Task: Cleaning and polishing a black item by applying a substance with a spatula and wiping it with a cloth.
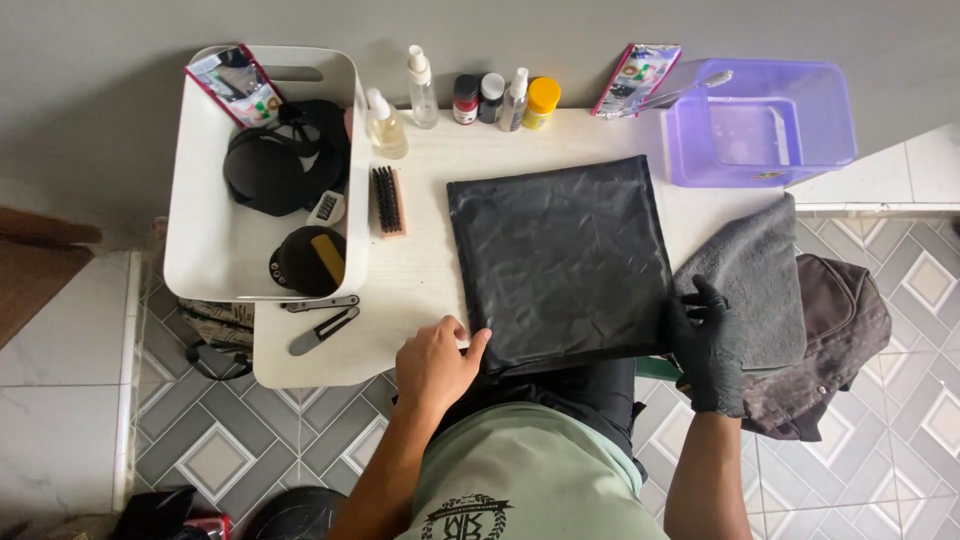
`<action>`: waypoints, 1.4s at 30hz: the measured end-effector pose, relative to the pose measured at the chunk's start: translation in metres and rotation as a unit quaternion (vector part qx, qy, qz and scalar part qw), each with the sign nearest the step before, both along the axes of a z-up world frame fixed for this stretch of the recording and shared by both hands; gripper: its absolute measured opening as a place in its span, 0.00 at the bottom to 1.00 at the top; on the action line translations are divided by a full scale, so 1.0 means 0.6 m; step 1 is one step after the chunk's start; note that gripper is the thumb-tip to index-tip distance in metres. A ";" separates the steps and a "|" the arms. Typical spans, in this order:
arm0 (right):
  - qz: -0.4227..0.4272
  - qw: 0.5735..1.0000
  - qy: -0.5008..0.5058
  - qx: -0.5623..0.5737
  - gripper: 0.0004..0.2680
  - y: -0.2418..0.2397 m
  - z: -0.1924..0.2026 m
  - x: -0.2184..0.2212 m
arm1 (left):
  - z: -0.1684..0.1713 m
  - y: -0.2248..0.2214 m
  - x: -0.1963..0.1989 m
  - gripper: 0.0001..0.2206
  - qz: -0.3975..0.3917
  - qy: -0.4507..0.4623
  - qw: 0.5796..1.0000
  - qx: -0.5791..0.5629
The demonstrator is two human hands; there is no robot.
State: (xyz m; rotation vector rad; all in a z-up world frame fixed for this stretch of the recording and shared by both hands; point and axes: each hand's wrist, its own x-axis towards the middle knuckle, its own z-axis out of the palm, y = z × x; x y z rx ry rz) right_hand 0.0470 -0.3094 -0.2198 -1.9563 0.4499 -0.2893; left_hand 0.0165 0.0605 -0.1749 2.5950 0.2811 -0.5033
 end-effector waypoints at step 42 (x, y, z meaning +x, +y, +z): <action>0.141 0.984 0.094 -0.061 0.07 0.092 0.051 -0.035 | 0.034 -0.015 0.095 0.25 0.026 -0.195 0.972 0.128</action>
